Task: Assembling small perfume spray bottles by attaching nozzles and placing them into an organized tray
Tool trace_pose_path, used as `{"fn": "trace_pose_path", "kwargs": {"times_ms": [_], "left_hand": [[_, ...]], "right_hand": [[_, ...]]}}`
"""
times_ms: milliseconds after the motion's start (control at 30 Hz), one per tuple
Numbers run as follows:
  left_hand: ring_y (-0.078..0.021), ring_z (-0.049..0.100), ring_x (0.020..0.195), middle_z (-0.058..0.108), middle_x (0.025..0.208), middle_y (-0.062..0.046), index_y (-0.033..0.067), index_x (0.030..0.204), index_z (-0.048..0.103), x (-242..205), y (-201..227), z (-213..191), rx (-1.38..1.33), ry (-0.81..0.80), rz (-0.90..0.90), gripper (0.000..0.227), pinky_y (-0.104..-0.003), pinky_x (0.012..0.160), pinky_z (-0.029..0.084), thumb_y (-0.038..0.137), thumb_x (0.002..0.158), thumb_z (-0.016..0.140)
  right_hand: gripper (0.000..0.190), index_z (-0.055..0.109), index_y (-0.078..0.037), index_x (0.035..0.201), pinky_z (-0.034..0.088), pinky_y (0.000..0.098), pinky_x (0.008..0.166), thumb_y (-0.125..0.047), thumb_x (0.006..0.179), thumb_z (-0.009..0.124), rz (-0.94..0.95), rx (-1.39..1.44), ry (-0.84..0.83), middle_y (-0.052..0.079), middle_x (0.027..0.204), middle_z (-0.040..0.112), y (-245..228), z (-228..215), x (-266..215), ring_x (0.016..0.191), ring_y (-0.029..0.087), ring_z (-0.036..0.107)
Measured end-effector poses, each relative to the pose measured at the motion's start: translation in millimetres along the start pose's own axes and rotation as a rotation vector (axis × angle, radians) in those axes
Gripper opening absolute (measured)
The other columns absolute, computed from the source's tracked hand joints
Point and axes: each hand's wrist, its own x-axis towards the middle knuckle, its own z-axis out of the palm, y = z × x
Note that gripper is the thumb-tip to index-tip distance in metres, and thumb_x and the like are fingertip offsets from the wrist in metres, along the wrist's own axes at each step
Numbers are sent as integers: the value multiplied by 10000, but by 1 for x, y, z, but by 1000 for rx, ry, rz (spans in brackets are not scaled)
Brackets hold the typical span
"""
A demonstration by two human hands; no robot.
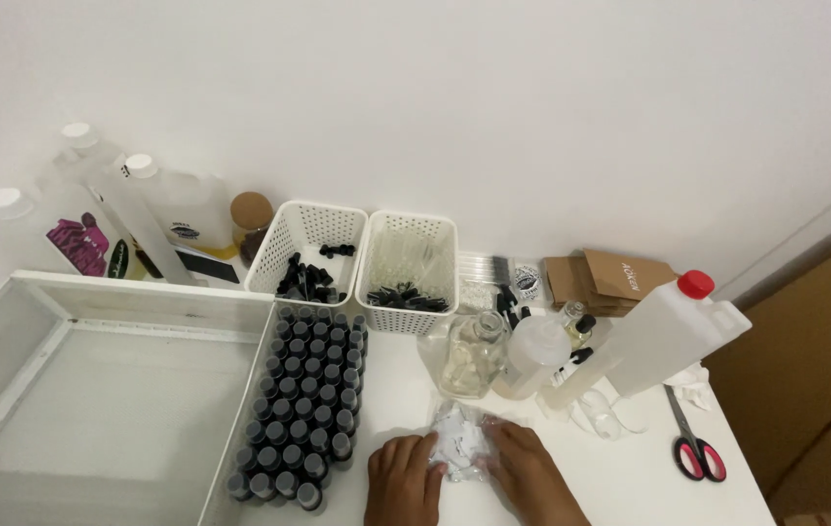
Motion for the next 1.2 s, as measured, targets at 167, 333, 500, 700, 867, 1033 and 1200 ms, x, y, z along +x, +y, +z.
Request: {"fn": "trace_pose_path", "kwargs": {"times_ms": [167, 333, 500, 700, 867, 1033, 1200], "left_hand": [[-265, 573, 1042, 682, 1113, 4, 175, 1268, 667, 3, 8, -9, -23, 10, 14, 376, -473, 874, 421, 309, 917, 653], [-254, 575, 1047, 680, 1110, 1, 168, 1260, 671, 5, 16, -19, -42, -9, 14, 347, -475, 882, 426, 271, 928, 663], [-286, 590, 1008, 703, 1129, -37, 123, 1265, 671, 6, 24, -24, -105, 23, 73, 440, -468, 849, 427, 264, 849, 675], [-298, 578, 1014, 675, 1138, -61, 118, 1341, 607, 9, 24, -25, -148, -136, 81, 487, -458, 826, 420, 253, 880, 689], [-294, 526, 1145, 635, 1263, -55, 140, 1363, 579, 24, 40, -25, -134, -346, 7, 436, -460, 949, 369, 198, 938, 654], [-302, 527, 1136, 631, 1233, -50, 130, 1310, 616, 34, 53, -29, -183, -308, 81, 417, -459, 937, 369, 40, 903, 623], [-355, 496, 1196, 452, 1438, -87, 81, 1430, 529, 42, 66, -29, -254, -356, -30, 469, -487, 1050, 391, 7, 967, 549]], "right_hand": [[576, 643, -145, 1383, 466, 302, 1053, -247, 848, 829, 126, 93, -95, 42, 1246, 699, -31, -20, 13, 1200, 207, 622], [528, 786, -191, 1236, 513, 191, 869, -324, 741, 916, 474, 131, -163, -48, 1076, 769, -58, -31, 25, 891, 93, 688], [483, 770, -206, 1232, 545, 241, 901, -305, 776, 896, 584, 152, -180, -48, 1181, 798, -72, -48, 26, 964, 112, 724], [406, 807, -155, 1215, 549, 243, 755, -160, 816, 885, 681, 312, -138, 0, 864, 717, -76, -57, 16, 770, 112, 660], [372, 818, -114, 1190, 494, 248, 725, -196, 832, 881, 850, 350, -29, 43, 771, 695, -97, -74, 9, 706, 128, 580], [346, 825, -69, 1220, 584, 275, 652, -159, 887, 800, 919, 376, 97, 85, 830, 791, -100, -75, -4, 583, 166, 605], [328, 802, -212, 1264, 523, 260, 661, -236, 957, 691, 908, 317, 286, 79, 750, 790, -97, -63, -22, 522, 180, 542]]}}
